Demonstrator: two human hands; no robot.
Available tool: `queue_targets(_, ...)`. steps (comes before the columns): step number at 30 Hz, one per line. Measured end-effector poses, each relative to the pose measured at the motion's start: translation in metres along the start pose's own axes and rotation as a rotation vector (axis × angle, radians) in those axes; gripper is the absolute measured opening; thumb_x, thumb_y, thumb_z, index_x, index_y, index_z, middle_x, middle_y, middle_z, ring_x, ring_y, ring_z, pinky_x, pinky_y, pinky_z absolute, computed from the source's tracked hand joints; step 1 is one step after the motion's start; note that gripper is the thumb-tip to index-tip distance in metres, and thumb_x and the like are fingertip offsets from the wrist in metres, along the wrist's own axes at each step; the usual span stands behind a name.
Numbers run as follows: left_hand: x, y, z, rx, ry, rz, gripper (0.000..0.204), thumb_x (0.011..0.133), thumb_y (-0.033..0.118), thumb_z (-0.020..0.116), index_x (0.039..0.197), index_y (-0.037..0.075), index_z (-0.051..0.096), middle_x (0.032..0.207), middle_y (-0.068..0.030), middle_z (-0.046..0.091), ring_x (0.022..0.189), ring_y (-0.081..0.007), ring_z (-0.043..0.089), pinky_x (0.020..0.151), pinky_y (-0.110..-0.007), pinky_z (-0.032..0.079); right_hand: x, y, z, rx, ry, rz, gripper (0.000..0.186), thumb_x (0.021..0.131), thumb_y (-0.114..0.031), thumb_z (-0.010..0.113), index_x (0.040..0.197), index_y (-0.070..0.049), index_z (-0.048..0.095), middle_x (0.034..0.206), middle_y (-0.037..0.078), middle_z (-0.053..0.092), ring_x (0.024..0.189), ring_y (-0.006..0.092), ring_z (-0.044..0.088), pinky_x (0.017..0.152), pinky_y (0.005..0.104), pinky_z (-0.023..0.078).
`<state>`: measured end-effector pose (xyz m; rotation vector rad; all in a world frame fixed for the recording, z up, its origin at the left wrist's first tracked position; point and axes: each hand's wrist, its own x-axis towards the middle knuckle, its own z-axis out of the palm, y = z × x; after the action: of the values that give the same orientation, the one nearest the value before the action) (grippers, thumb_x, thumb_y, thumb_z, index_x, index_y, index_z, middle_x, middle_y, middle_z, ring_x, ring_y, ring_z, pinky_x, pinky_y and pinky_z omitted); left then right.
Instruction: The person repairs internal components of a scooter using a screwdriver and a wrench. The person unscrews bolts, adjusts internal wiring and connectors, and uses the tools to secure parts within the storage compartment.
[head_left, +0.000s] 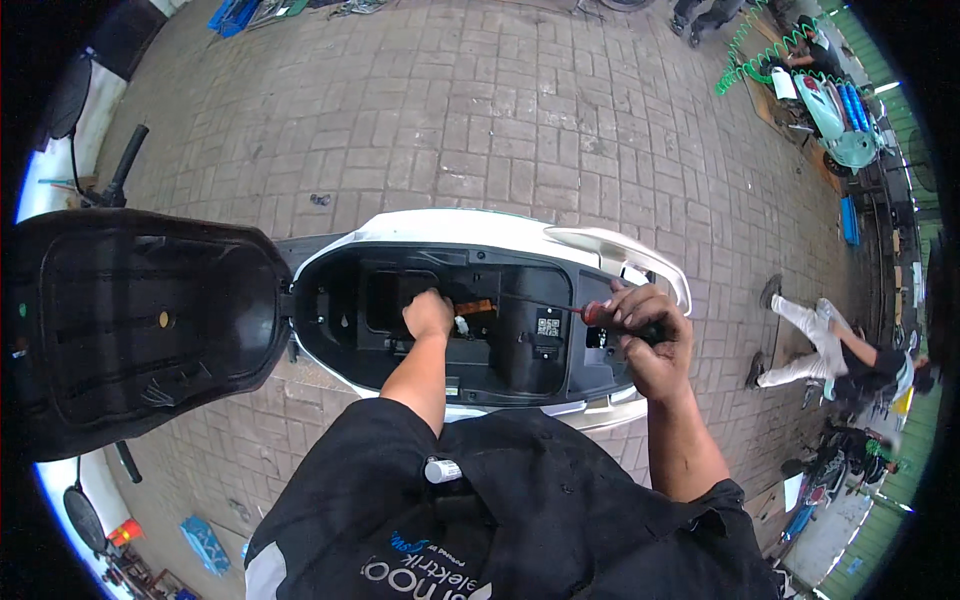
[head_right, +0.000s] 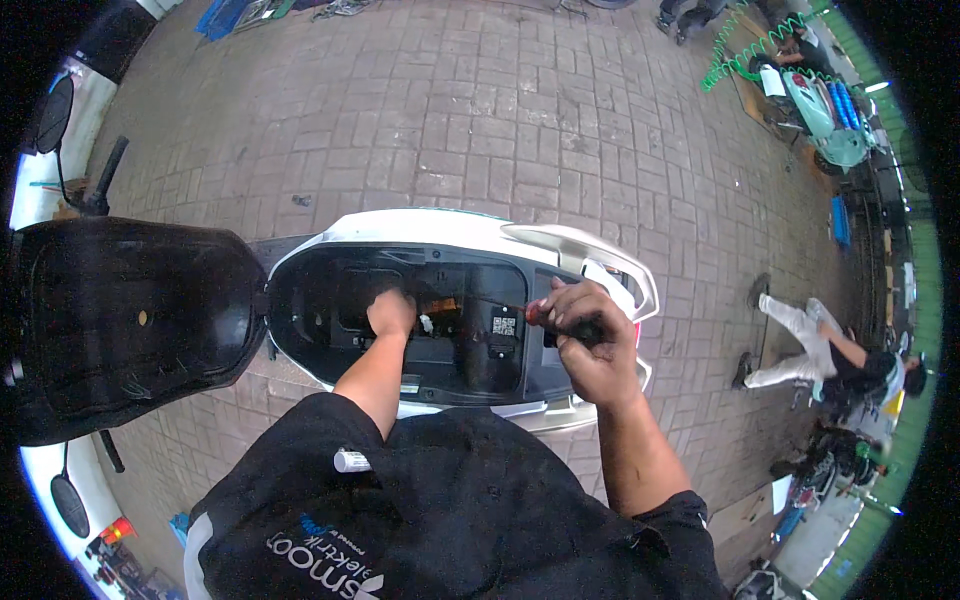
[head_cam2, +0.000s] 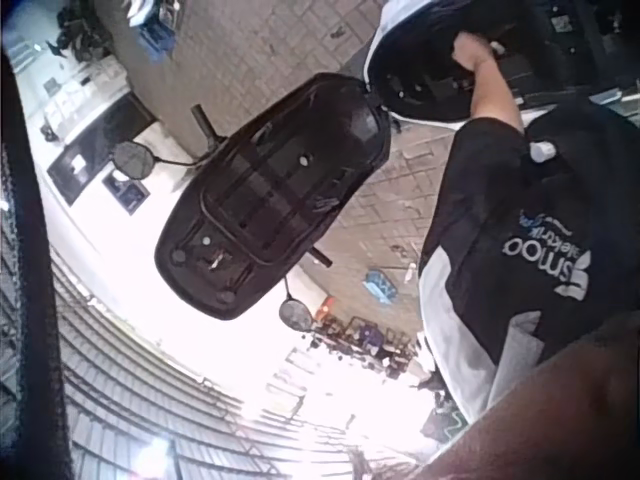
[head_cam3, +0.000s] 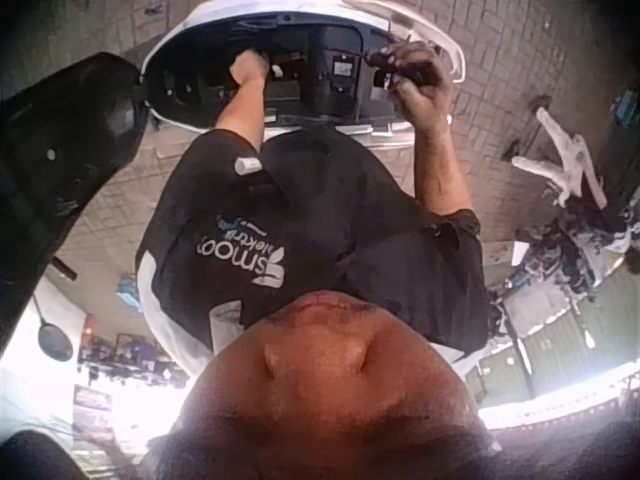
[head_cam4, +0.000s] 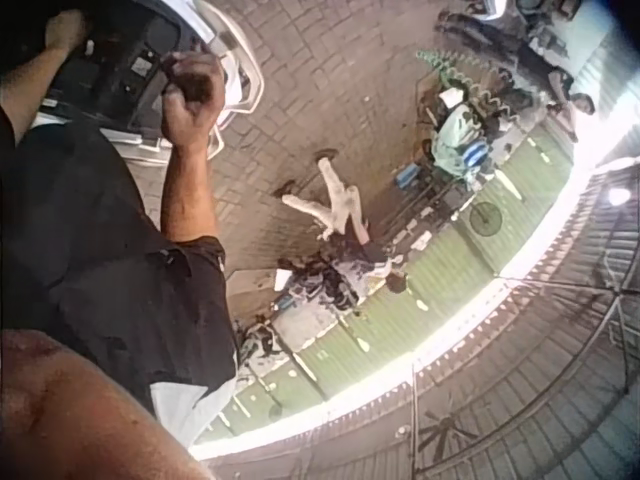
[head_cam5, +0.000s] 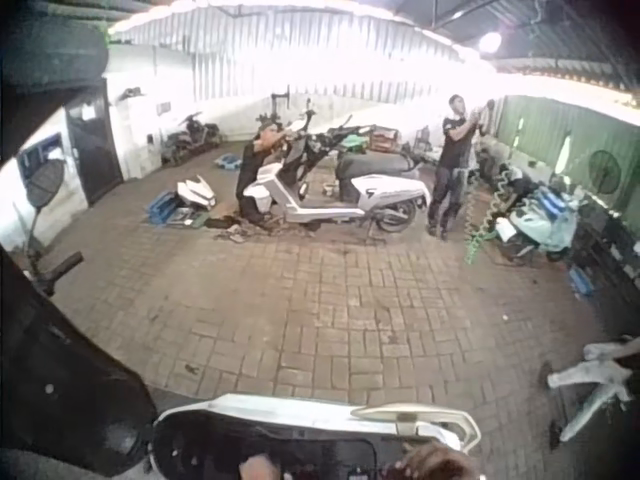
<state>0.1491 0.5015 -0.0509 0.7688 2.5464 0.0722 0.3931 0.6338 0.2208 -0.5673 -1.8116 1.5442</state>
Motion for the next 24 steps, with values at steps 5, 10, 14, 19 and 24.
queue_targets(5,0.001,-0.005,0.003,0.021,-0.002,0.073,0.027,0.090,0.033,0.060,0.096,0.011,0.075,0.098,-0.0174,0.074,0.093,-0.0353,0.071,0.083,-0.048,0.053,-0.009,0.001,-0.007,0.120,0.021,0.035,0.026,0.066,0.011,0.051,0.088,-0.003,0.055,0.093,0.008,0.056,0.100,0.0251,0.061,0.113,0.0522,0.032)
queue_targets(10,0.002,-0.017,0.006,0.040,0.108,0.132,0.022,0.088,0.028,0.061,0.089,0.009,0.071,0.089,-0.0138,0.074,0.085,-0.0312,0.072,0.079,-0.047,0.051,-0.009,-0.001,-0.014,0.139,0.033,0.027,0.025,0.067,0.009,0.053,0.089,-0.002,0.056,0.093,0.009,0.057,0.100,0.0253,0.061,0.112,0.0517,0.033)
queue_targets(14,0.005,-0.026,-0.003,0.061,0.095,0.256,0.021,0.088,0.028,0.061,0.091,0.009,0.070,0.092,-0.0138,0.074,0.089,-0.0313,0.071,0.083,-0.046,0.050,-0.008,0.000,-0.015,0.132,0.050,0.034,0.023,0.069,0.007,0.055,0.090,-0.003,0.056,0.093,0.009,0.057,0.099,0.0256,0.060,0.111,0.0516,0.035)
queue_targets(19,0.003,-0.040,-0.009,-0.006,0.033,0.293,0.031,0.087,0.029,0.065,0.110,0.009,0.070,0.101,-0.0148,0.073,0.096,-0.0317,0.069,0.089,-0.045,0.048,-0.009,0.000,-0.012,0.150,0.049,0.042,0.023,0.069,0.006,0.055,0.090,-0.003,0.056,0.093,0.008,0.057,0.099,0.0253,0.060,0.111,0.0515,0.034)
queue_targets(24,-0.003,-0.050,-0.002,-0.065,0.088,0.328,0.037,0.087,0.032,0.066,0.116,0.009,0.069,0.103,-0.0148,0.073,0.098,-0.0315,0.069,0.090,-0.046,0.048,-0.011,0.000,-0.009,0.161,0.021,0.060,0.023,0.069,0.007,0.055,0.090,-0.003,0.056,0.093,0.008,0.056,0.099,0.0249,0.059,0.112,0.0513,0.033)
